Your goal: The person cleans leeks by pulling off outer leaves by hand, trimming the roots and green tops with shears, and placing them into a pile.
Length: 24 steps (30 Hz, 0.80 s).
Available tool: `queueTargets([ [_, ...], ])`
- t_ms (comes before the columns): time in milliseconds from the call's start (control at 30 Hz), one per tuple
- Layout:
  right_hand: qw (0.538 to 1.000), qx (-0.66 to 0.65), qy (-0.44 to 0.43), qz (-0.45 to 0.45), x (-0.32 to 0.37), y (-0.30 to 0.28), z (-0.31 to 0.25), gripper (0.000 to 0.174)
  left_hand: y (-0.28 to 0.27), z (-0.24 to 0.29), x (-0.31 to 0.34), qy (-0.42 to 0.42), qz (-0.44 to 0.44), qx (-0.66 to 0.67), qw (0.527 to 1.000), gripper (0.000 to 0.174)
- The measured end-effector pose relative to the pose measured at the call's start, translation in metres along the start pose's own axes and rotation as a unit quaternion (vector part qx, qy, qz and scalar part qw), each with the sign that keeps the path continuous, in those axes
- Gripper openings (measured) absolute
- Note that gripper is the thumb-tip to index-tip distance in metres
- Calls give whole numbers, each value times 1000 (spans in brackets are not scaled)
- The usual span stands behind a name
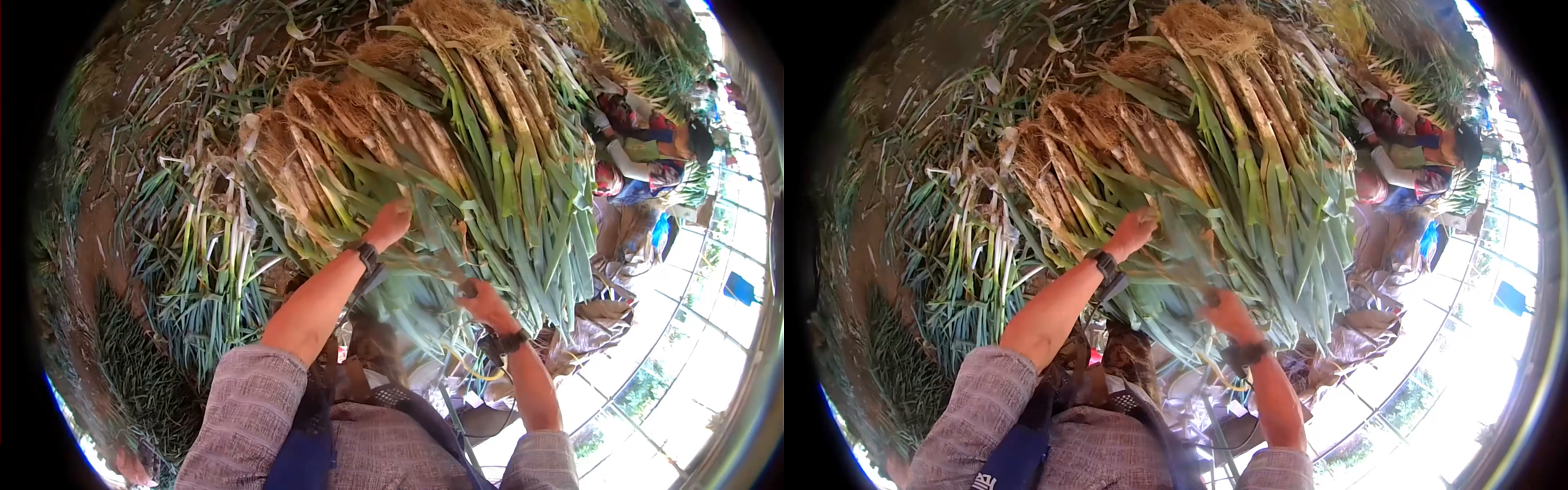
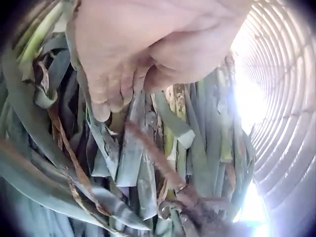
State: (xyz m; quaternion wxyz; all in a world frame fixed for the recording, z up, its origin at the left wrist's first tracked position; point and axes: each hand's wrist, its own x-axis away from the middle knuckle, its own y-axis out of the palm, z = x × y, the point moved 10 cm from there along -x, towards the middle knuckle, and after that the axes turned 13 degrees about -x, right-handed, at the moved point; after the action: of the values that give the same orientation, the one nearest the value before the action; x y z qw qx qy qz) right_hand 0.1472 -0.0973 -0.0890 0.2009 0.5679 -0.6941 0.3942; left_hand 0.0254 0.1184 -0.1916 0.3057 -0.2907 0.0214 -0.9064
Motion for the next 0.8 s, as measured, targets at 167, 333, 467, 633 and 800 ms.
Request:
queueTargets([
  [167,998,65,16,11,16,-2,9,34,4,-34,-13,-157,37,157,974,44],
  [333,987,-104,30,117,30,-17,58,30,-2,-22,-7,-185,85,219,954,48],
  [467,992,-78,81,56,48,-6,60,39,17,-15,-18,-171,-21,379,909,63],
  [633,989,-117,54,75,60,-12,55,34,39,-15,-8,-100,-43,436,893,68],
  [800,990,-113,52,63,54,-6,50,31,35,-23,-2,-223,39,309,924,33],
])
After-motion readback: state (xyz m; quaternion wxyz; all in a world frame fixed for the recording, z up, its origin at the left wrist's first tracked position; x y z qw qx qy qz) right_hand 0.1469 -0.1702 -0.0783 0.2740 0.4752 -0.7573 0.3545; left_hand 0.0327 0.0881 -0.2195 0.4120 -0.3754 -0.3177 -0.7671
